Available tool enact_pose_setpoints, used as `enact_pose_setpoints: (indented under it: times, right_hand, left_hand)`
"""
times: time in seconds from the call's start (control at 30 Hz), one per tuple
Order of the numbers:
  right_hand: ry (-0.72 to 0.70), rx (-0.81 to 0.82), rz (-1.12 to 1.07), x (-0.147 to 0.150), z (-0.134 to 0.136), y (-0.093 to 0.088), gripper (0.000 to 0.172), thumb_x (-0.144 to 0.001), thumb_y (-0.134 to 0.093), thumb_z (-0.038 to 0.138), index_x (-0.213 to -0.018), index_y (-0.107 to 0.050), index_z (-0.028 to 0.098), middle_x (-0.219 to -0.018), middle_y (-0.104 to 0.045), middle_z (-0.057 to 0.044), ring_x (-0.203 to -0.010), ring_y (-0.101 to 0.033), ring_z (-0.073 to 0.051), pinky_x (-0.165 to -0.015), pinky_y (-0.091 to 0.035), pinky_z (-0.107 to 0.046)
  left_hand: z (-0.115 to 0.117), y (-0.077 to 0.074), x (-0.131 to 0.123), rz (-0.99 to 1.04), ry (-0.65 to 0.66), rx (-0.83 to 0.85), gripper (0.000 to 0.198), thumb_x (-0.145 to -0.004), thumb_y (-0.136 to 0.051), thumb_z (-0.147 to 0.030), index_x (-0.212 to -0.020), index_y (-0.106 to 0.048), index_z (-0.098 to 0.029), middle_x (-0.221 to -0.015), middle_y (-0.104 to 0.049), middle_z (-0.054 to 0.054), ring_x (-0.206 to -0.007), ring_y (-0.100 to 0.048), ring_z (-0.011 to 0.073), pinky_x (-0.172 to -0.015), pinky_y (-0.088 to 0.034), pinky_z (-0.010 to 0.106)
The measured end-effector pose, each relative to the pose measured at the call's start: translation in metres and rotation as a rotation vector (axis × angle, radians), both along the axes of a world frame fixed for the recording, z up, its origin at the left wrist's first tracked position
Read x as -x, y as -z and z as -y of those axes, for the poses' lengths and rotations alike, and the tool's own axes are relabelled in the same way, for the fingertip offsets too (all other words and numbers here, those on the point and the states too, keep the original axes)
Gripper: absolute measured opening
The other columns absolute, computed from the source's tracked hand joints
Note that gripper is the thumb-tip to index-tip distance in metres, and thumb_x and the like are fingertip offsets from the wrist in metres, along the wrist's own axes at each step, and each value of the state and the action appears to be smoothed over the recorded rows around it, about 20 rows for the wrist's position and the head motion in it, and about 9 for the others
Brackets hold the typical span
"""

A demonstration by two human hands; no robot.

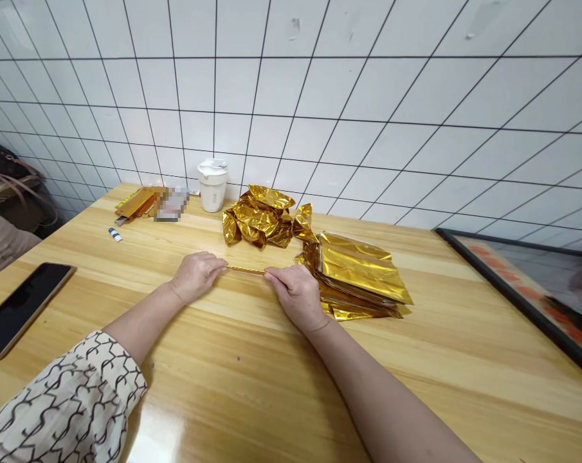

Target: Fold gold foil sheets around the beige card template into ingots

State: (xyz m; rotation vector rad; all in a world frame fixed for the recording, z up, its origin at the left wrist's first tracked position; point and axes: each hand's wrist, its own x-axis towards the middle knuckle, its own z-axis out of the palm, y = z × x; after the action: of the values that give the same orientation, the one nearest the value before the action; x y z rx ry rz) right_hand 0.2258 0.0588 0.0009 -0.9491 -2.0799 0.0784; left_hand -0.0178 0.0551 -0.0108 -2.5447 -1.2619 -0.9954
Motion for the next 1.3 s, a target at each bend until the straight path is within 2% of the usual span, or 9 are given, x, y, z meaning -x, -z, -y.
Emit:
enact_pose_setpoints:
  times: [0.13, 0.23, 0.3, 0.4, 0.53, 0.67, 0.8, 0.97, 1.3]
  right_hand:
    - [-0.001, 0.178, -0.132, 0.002, 0.000, 0.003, 0.024, -0.089, -0.051, 0.032, -0.083, -0.073, 0.024, -0.079, -0.074, -0.007, -0.071, -0.067, -0.022, -0.071, -0.051, -0.036]
    - [-0.003, 0.255, -0.189, 0.004, 0.000, 0.007, 0.030, -0.089, -0.047, 0.036, -0.090, -0.073, 0.021, -0.069, -0.072, -0.005, -0.059, -0.065, -0.019, -0.056, -0.053, -0.032]
    - [-0.008, 0.387, -0.286, 0.006, 0.000, 0.008, 0.032, -0.086, -0.050, 0.041, -0.091, -0.072, 0.019, -0.061, -0.068, -0.003, -0.052, -0.063, -0.018, -0.051, -0.053, -0.030]
    - [-0.023, 0.608, -0.458, 0.008, 0.001, 0.004, 0.035, -0.076, -0.061, 0.047, -0.090, -0.072, 0.017, -0.059, -0.067, -0.002, -0.053, -0.063, -0.017, -0.056, -0.055, -0.031]
    - [-0.024, 0.726, -0.557, 0.009, 0.002, -0.002, 0.039, -0.068, -0.069, 0.050, -0.088, -0.072, 0.017, -0.060, -0.068, -0.002, -0.057, -0.065, -0.018, -0.063, -0.056, -0.034]
    - [0.000, 0.751, -0.579, 0.010, 0.001, -0.002, 0.038, -0.065, -0.071, 0.051, -0.084, -0.072, 0.017, -0.060, -0.068, -0.003, -0.057, -0.065, -0.018, -0.063, -0.056, -0.034]
    - [0.010, 0.757, -0.564, 0.010, 0.001, 0.000, 0.036, -0.065, -0.070, 0.049, -0.084, -0.072, 0.018, -0.059, -0.068, -0.002, -0.059, -0.066, -0.019, -0.061, -0.056, -0.034]
    - [0.017, 0.764, -0.558, 0.010, 0.000, 0.001, 0.035, -0.065, -0.070, 0.046, -0.086, -0.072, 0.018, -0.058, -0.067, -0.002, -0.058, -0.066, -0.019, -0.059, -0.055, -0.032]
    - [0.010, 0.680, -0.453, 0.010, 0.001, 0.002, 0.031, -0.069, -0.065, 0.042, -0.089, -0.071, 0.019, -0.058, -0.064, 0.000, -0.053, -0.060, -0.017, -0.054, -0.052, -0.030]
  left_hand:
    - [0.000, 0.000, 0.001, 0.031, 0.003, 0.004, 0.023, -0.090, -0.048, -0.018, -0.092, -0.071, -0.019, -0.069, -0.069, 0.004, -0.065, -0.064, 0.0174, -0.059, -0.049, 0.026]
    - [0.000, 0.002, 0.001, 0.052, -0.002, 0.013, 0.022, -0.086, -0.051, -0.014, -0.092, -0.072, -0.018, -0.070, -0.069, 0.004, -0.064, -0.065, 0.0171, -0.059, -0.050, 0.026]
    - [-0.001, 0.003, 0.000, 0.105, -0.015, 0.051, 0.021, -0.084, -0.055, -0.013, -0.093, -0.073, -0.019, -0.069, -0.070, 0.003, -0.064, -0.065, 0.0164, -0.060, -0.050, 0.025]
    - [0.000, 0.004, -0.002, 0.230, -0.050, 0.168, 0.020, -0.081, -0.059, -0.014, -0.092, -0.074, -0.021, -0.070, -0.071, 0.003, -0.065, -0.066, 0.0156, -0.062, -0.051, 0.025]
    - [0.001, 0.005, -0.008, 0.413, -0.087, 0.332, 0.022, -0.077, -0.061, -0.013, -0.091, -0.075, -0.022, -0.079, -0.074, 0.003, -0.071, -0.068, 0.0163, -0.069, -0.053, 0.026]
    - [0.001, 0.004, -0.015, 0.636, -0.118, 0.491, 0.024, -0.073, -0.060, -0.011, -0.090, -0.075, -0.019, -0.086, -0.075, 0.004, -0.074, -0.069, 0.0171, -0.071, -0.054, 0.027]
    - [0.002, 0.000, -0.020, 0.775, -0.102, 0.617, 0.022, -0.070, -0.065, -0.017, -0.090, -0.075, -0.016, -0.078, -0.075, 0.004, -0.066, -0.067, 0.0162, -0.064, -0.054, 0.025]
    - [0.003, -0.006, -0.022, 0.827, -0.078, 0.635, 0.018, -0.069, -0.066, -0.022, -0.084, -0.075, -0.016, -0.076, -0.074, 0.004, -0.063, -0.066, 0.0157, -0.061, -0.053, 0.024]
    - [0.002, -0.007, -0.021, 0.823, -0.092, 0.651, 0.019, -0.067, -0.064, -0.021, -0.082, -0.074, -0.016, -0.076, -0.074, 0.002, -0.059, -0.063, 0.0134, -0.058, -0.051, 0.022]
